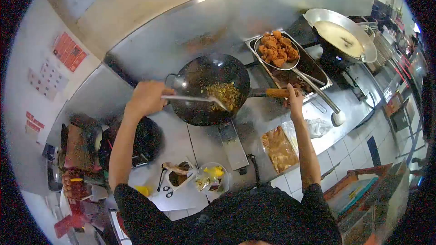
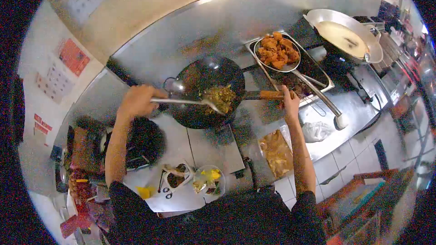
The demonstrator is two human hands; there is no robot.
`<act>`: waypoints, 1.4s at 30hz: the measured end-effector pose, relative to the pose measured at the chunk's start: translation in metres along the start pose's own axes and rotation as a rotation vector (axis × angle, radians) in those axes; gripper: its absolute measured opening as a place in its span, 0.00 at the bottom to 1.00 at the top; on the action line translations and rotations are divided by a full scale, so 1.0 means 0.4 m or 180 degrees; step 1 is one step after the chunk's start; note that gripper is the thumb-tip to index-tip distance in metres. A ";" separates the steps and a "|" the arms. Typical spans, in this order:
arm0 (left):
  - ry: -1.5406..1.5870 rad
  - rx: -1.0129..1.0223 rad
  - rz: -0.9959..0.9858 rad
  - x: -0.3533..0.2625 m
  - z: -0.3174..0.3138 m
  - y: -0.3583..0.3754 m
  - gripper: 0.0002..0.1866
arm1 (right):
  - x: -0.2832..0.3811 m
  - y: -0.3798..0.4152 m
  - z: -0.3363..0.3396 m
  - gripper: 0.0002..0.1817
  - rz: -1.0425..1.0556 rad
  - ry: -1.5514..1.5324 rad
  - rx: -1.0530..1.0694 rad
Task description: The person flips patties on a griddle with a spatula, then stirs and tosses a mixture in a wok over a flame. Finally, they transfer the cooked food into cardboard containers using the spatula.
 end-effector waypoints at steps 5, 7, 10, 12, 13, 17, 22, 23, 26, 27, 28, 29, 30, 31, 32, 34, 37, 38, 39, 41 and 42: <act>0.0174 0.0197 0.0785 -0.034 -0.042 0.222 0.20 | -0.007 0.144 0.015 0.23 -0.0065 0.0497 0.0277; 0.0270 0.0177 0.0946 -0.054 -0.167 0.234 0.20 | -0.041 0.239 0.020 0.23 0.0189 0.0608 0.0264; 0.0863 -0.0058 0.1252 -0.099 -0.402 0.234 0.18 | 0.013 0.441 -0.032 0.22 -0.0785 0.0362 0.1140; 0.1699 -0.0613 0.1904 -0.144 -0.567 0.277 0.17 | -0.009 0.523 -0.062 0.21 -0.1255 0.0318 0.1902; 0.2513 -0.0519 0.2050 -0.188 -0.638 0.292 0.20 | -0.029 0.558 -0.091 0.20 -0.1568 0.0081 0.2399; 0.4232 -0.0360 0.2797 -0.393 -0.863 0.340 0.25 | -0.103 0.655 -0.204 0.17 -0.2688 -0.0941 0.2930; 0.4590 -0.1273 0.2931 -0.495 -0.739 0.329 0.24 | -0.133 0.682 -0.262 0.14 -0.2202 -0.0962 0.2780; 0.4624 -0.1267 0.2956 -0.504 -0.726 0.326 0.24 | -0.133 0.689 -0.265 0.14 -0.2218 -0.0920 0.2783; 0.3692 -0.2132 0.2818 -0.502 -0.681 0.350 0.23 | -0.123 0.711 -0.283 0.13 -0.2094 -0.0962 0.2537; 0.3700 -0.2148 0.2827 -0.500 -0.749 0.356 0.23 | -0.131 0.710 -0.290 0.13 -0.2086 -0.0948 0.2551; 0.3698 -0.1790 0.2811 -0.498 -0.858 0.356 0.23 | -0.147 0.708 -0.299 0.13 -0.1998 -0.0975 0.2658; 0.3688 -0.1413 0.2795 -0.507 -0.922 0.362 0.23 | -0.162 0.712 -0.300 0.13 -0.1928 -0.1003 0.2758; 0.3680 -0.1393 0.2797 -0.512 -0.899 0.380 0.23 | -0.180 0.721 -0.293 0.13 -0.1944 -0.1012 0.2748; 0.3608 -0.1327 0.2771 -0.504 -0.838 0.384 0.23 | -0.185 0.717 -0.296 0.13 -0.1806 -0.0991 0.2778; 0.3547 -0.1278 0.2746 -0.498 -0.794 0.377 0.23 | -0.182 0.705 -0.302 0.13 -0.1655 -0.0955 0.2813; 0.3436 -0.1411 0.2663 -0.512 -0.761 0.376 0.23 | -0.150 0.712 -0.307 0.12 -0.1722 -0.1017 0.2768; 0.3408 -0.1230 0.2780 -0.514 -0.790 0.388 0.22 | -0.156 0.728 -0.292 0.12 -0.1767 -0.0835 0.2652; 0.3462 -0.0989 0.2902 -0.492 -0.806 0.384 0.21 | -0.157 0.721 -0.300 0.12 -0.1648 -0.0637 0.2574; 0.3445 -0.1051 0.2848 -0.473 -0.799 0.375 0.21 | -0.144 0.710 -0.312 0.12 -0.1574 -0.0671 0.2570; 0.3559 -0.1541 0.2465 -0.478 -0.783 0.398 0.21 | -0.130 0.722 -0.300 0.12 -0.1496 -0.0575 0.2625; 0.3439 -0.1563 0.2438 -0.476 -0.792 0.402 0.20 | -0.132 0.724 -0.307 0.12 -0.1572 -0.0674 0.2770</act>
Point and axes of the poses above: each hand's wrist, its own y-axis away from the middle knuckle, its own z-axis out of the back of the hand, x = y × z, the point moved 6 cm from there along -y, towards the middle knuckle, and after that the axes turned 1 degree about -x, right-handed, at the moved point
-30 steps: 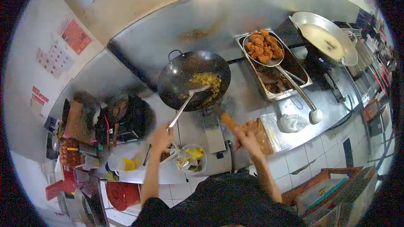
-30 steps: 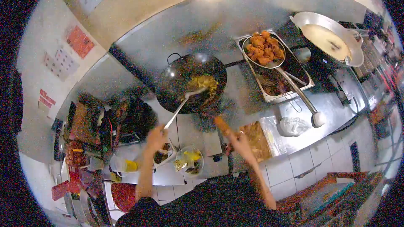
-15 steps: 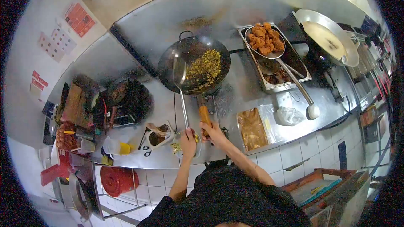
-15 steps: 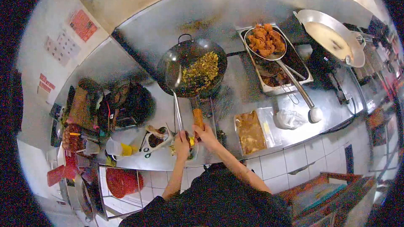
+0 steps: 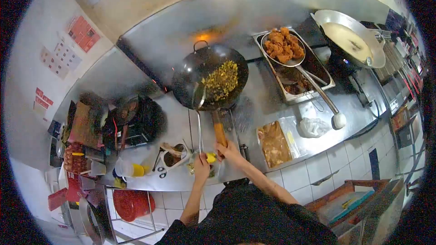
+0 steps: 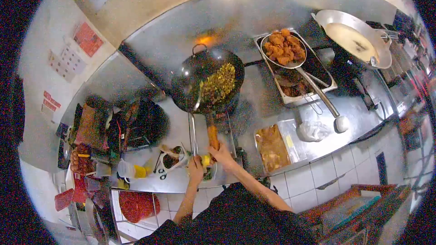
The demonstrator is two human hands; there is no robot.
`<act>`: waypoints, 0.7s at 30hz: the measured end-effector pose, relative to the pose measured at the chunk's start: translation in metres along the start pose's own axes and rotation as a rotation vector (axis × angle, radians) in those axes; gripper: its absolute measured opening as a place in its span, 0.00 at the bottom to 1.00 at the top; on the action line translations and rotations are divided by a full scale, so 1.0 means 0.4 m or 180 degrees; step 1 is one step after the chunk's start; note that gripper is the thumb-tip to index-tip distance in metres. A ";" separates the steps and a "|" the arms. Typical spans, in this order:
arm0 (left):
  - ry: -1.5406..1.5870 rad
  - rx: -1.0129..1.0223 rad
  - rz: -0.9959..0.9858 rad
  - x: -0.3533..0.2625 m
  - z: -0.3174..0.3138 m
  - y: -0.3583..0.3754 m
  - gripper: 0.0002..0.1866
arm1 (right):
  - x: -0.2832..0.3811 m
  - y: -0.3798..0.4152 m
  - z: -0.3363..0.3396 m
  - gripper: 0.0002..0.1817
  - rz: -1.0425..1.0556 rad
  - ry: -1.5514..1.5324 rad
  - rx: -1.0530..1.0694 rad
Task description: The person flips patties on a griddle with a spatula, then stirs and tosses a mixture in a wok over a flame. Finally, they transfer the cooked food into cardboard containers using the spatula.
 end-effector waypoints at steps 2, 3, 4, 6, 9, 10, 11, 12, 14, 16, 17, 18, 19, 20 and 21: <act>-0.0397 0.0101 -0.0102 0.032 0.027 -0.037 0.19 | -0.050 -0.019 0.025 0.12 -0.0008 -0.0034 -0.0133; -0.0783 0.0166 -0.0282 0.034 0.055 -0.077 0.17 | -0.060 -0.032 0.031 0.13 0.0065 -0.0060 -0.0243; -0.0940 0.0272 -0.0021 -0.012 0.111 -0.108 0.15 | -0.031 -0.018 0.030 0.13 0.0075 0.0088 -0.0265; -0.1533 0.0490 -0.0203 -0.128 0.257 -0.154 0.13 | -0.023 -0.024 0.029 0.13 0.0101 0.0038 -0.0182; -0.2275 0.0767 -0.0462 -0.327 0.431 -0.204 0.20 | -0.049 -0.023 0.036 0.14 0.0082 0.0073 -0.0247; -0.2625 0.0935 -0.0245 -0.385 0.456 -0.239 0.21 | -0.061 -0.034 0.040 0.14 0.0162 0.0115 -0.0324; -0.2967 0.1101 -0.0016 -0.422 0.463 -0.279 0.22 | -0.068 -0.039 0.043 0.14 0.0237 0.0164 -0.0398; -0.3200 0.1093 -0.0343 -0.449 0.437 -0.316 0.22 | -0.069 -0.038 0.039 0.14 0.0226 0.0159 -0.0396; -0.3351 0.1264 -0.0715 -0.445 0.336 -0.408 0.22 | -0.061 -0.038 0.035 0.13 0.0201 0.0277 -0.0548; -0.3054 0.1440 -0.0951 -0.410 0.201 -0.522 0.22 | -0.055 -0.031 0.030 0.12 0.0155 0.0257 -0.0635; -0.2820 0.1419 -0.1167 -0.411 0.155 -0.560 0.21 | -0.045 -0.028 0.034 0.12 0.0154 0.0256 -0.0736; -0.2812 0.1421 -0.1203 -0.399 0.148 -0.574 0.21 | -0.026 -0.021 0.033 0.12 0.0370 0.0242 -0.0596; -0.2530 0.1482 -0.1209 -0.399 0.146 -0.600 0.21 | -0.044 -0.034 0.058 0.12 0.0429 0.0239 -0.0642; -0.2258 0.1558 -0.1225 -0.405 0.135 -0.631 0.21 | -0.077 -0.056 0.084 0.15 0.0454 0.0559 -0.0688; -0.2272 0.1594 -0.1285 -0.396 0.115 -0.657 0.21 | -0.103 -0.066 0.098 0.18 0.0440 0.0861 -0.0733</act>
Point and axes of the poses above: each hand's wrist, its own y-axis away from the middle knuckle, its own z-axis out of the back of the hand, x = y × z, the point moved 6 cm from there along -y, towards the middle knuckle, and after that the axes turned 1 degree about -x, right-handed, at the moved point
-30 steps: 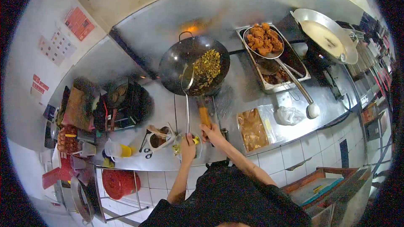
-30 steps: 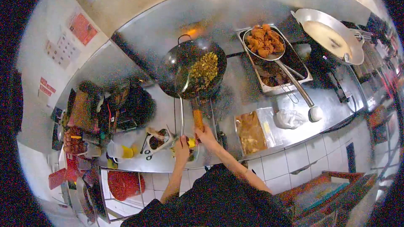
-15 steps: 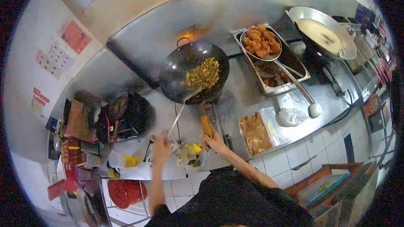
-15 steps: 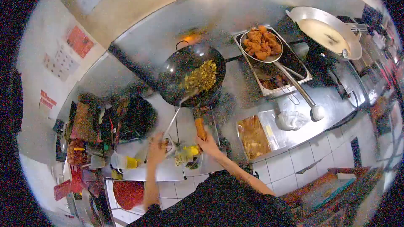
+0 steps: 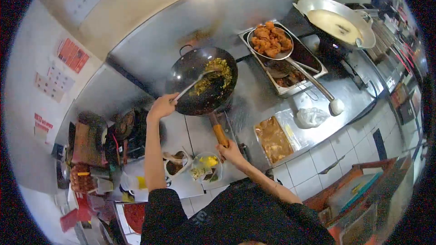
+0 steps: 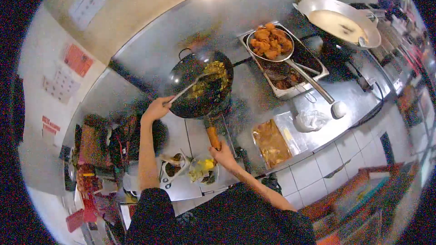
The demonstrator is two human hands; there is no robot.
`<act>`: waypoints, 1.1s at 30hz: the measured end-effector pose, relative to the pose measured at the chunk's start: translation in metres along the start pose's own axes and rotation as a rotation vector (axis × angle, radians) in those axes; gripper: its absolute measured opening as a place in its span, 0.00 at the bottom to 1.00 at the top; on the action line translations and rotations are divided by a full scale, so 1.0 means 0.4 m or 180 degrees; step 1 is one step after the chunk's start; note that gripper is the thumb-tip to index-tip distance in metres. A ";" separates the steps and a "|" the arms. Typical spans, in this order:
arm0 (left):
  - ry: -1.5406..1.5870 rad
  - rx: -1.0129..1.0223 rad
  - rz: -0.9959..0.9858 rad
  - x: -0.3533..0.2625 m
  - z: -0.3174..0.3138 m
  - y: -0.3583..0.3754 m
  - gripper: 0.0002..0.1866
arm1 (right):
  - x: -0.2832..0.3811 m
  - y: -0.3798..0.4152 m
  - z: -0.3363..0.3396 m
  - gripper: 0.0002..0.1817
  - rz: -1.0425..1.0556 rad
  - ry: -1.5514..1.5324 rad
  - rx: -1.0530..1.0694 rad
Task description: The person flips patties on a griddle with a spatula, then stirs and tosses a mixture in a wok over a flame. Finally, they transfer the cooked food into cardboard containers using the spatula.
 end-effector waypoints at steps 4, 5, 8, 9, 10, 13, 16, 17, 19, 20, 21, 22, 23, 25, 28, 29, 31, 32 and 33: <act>0.0107 -0.0275 0.0309 -0.031 -0.053 -0.015 0.22 | 0.055 0.027 -0.007 0.12 -0.0256 -0.0658 0.0111; -0.0099 -0.0324 0.0294 -0.051 -0.073 -0.007 0.23 | -0.003 -0.005 -0.002 0.13 -0.0033 -0.0291 0.0075; -0.0506 -0.0297 0.0174 -0.105 -0.022 0.064 0.25 | 0.037 0.012 0.008 0.14 0.0090 -0.0199 0.0116; -0.0460 -0.0247 0.0298 -0.110 -0.015 0.106 0.25 | 0.138 0.062 0.007 0.16 -0.0330 -0.0457 0.0150; -0.0423 -0.0162 0.0454 -0.101 -0.016 0.132 0.24 | 0.121 0.032 0.006 0.16 -0.0329 -0.0486 0.0144; -0.0463 -0.0075 0.0603 -0.089 -0.079 0.169 0.22 | 0.098 0.058 -0.021 0.14 -0.0220 -0.0849 0.0075; -0.0568 -0.0157 0.0616 -0.091 0.002 0.250 0.21 | 0.119 0.055 -0.016 0.13 -0.0019 -0.0515 0.0141; -0.0524 -0.0142 0.0731 -0.091 0.002 0.287 0.20 | 0.138 0.062 -0.028 0.13 -0.0026 -0.0738 0.0277; -0.0603 -0.0017 0.0830 -0.089 -0.039 0.339 0.20 | 0.110 0.062 -0.054 0.16 -0.0322 -0.0649 0.0257; -0.0730 -0.0022 0.0842 -0.088 -0.043 0.347 0.19 | 0.085 0.063 -0.066 0.19 -0.0454 -0.0568 0.0215; -0.0904 -0.0169 0.0750 -0.093 -0.006 0.313 0.19 | 0.073 0.056 -0.063 0.16 -0.0111 -0.0391 0.0237; -0.0921 -0.0243 0.0703 -0.106 0.024 0.319 0.19 | 0.107 0.047 -0.058 0.16 -0.0026 -0.0391 0.0212; -0.0736 -0.0244 0.0820 -0.112 0.036 0.375 0.19 | 0.132 0.061 -0.048 0.16 0.0127 -0.0338 0.0142; -0.0830 -0.0104 0.0800 -0.116 -0.008 0.374 0.20 | 0.112 0.048 -0.059 0.15 0.0135 -0.0280 0.0145; -0.0722 -0.0210 0.0846 -0.143 -0.021 0.342 0.20 | 0.076 0.057 -0.075 0.16 -0.0195 -0.0602 0.0173; -0.0732 -0.0332 0.0796 -0.148 0.027 0.351 0.20 | 0.049 0.038 -0.063 0.14 0.0099 -0.0204 0.0113; -0.0683 -0.0349 0.0582 -0.151 0.048 0.442 0.19 | 0.099 0.039 -0.046 0.15 0.0019 -0.0254 0.0259; -0.0655 -0.0334 0.0576 -0.138 0.013 0.404 0.19 | 0.107 0.059 -0.058 0.15 -0.0166 -0.0364 0.0432; -0.0759 -0.0366 0.0523 -0.110 -0.052 0.350 0.19 | 0.117 0.068 -0.070 0.15 -0.0006 -0.0641 0.0393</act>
Point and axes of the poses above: each hand's wrist, its own y-axis away from the middle knuckle, its own z-axis out of the back of the hand, x = y × z, the point moved 6 cm from there along -y, towards the middle knuckle, and after that the axes turned 1 degree about -x, right-handed, at the moved point
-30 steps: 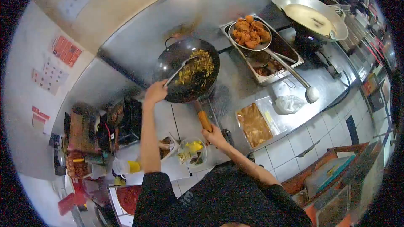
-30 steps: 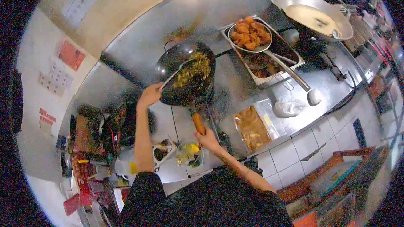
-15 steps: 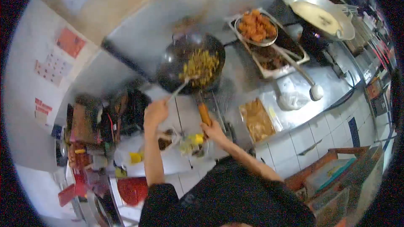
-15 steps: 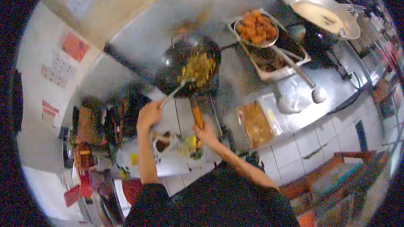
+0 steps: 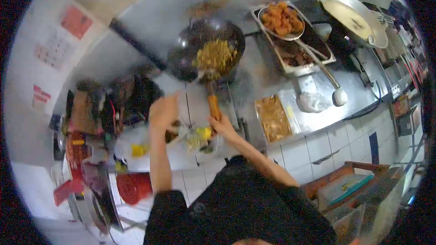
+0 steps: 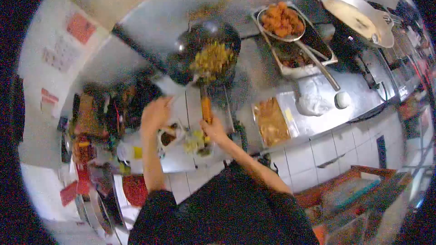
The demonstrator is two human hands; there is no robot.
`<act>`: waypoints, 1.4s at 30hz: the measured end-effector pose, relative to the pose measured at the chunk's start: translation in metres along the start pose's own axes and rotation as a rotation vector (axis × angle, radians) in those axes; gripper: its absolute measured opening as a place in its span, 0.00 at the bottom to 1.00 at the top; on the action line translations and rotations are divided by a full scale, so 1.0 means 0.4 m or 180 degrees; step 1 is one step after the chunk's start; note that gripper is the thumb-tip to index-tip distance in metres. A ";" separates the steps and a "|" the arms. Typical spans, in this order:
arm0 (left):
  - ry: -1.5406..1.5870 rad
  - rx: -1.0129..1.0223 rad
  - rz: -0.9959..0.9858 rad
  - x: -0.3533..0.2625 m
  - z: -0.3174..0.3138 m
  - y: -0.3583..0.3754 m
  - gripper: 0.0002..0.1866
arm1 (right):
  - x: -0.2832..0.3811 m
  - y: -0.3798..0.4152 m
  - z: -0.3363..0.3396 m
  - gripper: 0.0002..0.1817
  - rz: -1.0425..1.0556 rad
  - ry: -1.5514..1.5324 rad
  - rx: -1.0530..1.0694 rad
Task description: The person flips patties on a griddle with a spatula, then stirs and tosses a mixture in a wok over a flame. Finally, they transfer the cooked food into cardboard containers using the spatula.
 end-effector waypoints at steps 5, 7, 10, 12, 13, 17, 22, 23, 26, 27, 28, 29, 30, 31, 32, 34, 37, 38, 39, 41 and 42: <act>-0.0130 -0.0010 0.0088 0.002 0.113 0.002 0.21 | 0.032 -0.004 -0.005 0.14 0.0267 0.0508 0.0109; -0.0041 0.0158 0.0093 0.015 0.106 0.008 0.22 | 0.043 0.031 0.001 0.14 -0.0301 0.0057 0.0370; 0.0009 0.0277 0.0291 0.019 0.057 -0.060 0.21 | -0.023 0.049 -0.015 0.15 -0.0380 0.0182 0.0142; 0.0018 0.0188 0.0367 0.065 0.061 -0.096 0.21 | -0.047 0.011 -0.015 0.15 -0.0137 0.0345 0.0236; 0.0033 0.0133 0.0393 0.074 0.060 -0.139 0.21 | 0.017 0.003 -0.018 0.15 -0.0048 0.0377 0.0221; 0.0051 -0.0275 0.0075 0.070 -0.050 -0.208 0.24 | -0.002 -0.009 -0.048 0.14 -0.0953 -0.1032 0.0609; 0.0017 0.0288 -0.0017 0.099 -0.017 -0.143 0.22 | 0.050 -0.003 -0.072 0.10 -0.1336 -0.1532 0.0194; 0.0041 0.0256 -0.0007 0.095 -0.001 -0.159 0.22 | 0.075 0.015 -0.084 0.10 -0.1426 -0.1487 0.0125; 0.0121 -0.0071 -0.0098 0.076 -0.031 -0.218 0.18 | 0.008 -0.013 -0.129 0.09 -0.1409 -0.1420 0.0055; 0.0418 -0.0246 -0.0225 0.058 -0.066 -0.232 0.18 | -0.017 -0.027 -0.127 0.08 -0.1324 -0.1370 -0.0002; 0.0321 -0.0140 -0.0269 0.041 -0.082 -0.206 0.18 | 0.016 -0.010 -0.137 0.08 -0.1426 -0.1467 -0.0219; 0.0201 -0.0110 -0.0349 0.029 -0.075 -0.202 0.18 | 0.072 0.003 -0.149 0.08 -0.1357 -0.1460 -0.0187; 0.0196 -0.0189 -0.0376 0.040 -0.035 -0.192 0.18 | 0.125 0.030 -0.150 0.08 -0.1357 -0.1456 -0.0161; 0.0269 -0.0137 -0.0303 0.071 0.011 -0.158 0.18 | 0.146 0.049 -0.145 0.08 -0.1397 -0.1462 -0.0166; 0.0350 -0.0065 -0.0221 0.086 0.034 -0.141 0.17 | 0.146 0.046 -0.152 0.08 -0.1460 -0.1668 -0.0050; 0.0353 0.0225 -0.0056 0.060 0.028 -0.186 0.18 | 0.037 0.012 -0.154 0.08 -0.1458 -0.1514 -0.0156; 0.0294 0.0235 -0.0005 0.082 -0.018 -0.226 0.22 | 0.049 -0.012 -0.166 0.08 -0.1089 -0.1332 -0.0091; 0.0354 0.0299 -0.0113 0.078 0.010 -0.194 0.22 | 0.103 0.009 -0.166 0.08 -0.1194 -0.1374 -0.0111; 0.0420 0.0453 -0.0227 0.079 0.013 -0.169 0.21 | 0.139 0.042 -0.169 0.07 -0.1370 -0.1442 -0.0180; 0.0166 0.0416 -0.0351 0.116 0.040 -0.184 0.21 | 0.125 0.035 -0.168 0.07 -0.1455 -0.1619 -0.0087; 0.0183 0.0512 -0.0047 0.095 0.063 -0.199 0.22 | 0.062 0.011 -0.164 0.07 -0.1413 -0.1540 0.0060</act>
Point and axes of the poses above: each hand's wrist, its own y-axis away from the middle knuckle, its own z-axis out of the back of the hand, x = y × z, the point moved 6 cm from there along -y, towards the middle knuckle, and after that the axes turned 1 degree about -x, right-handed, at the moved point
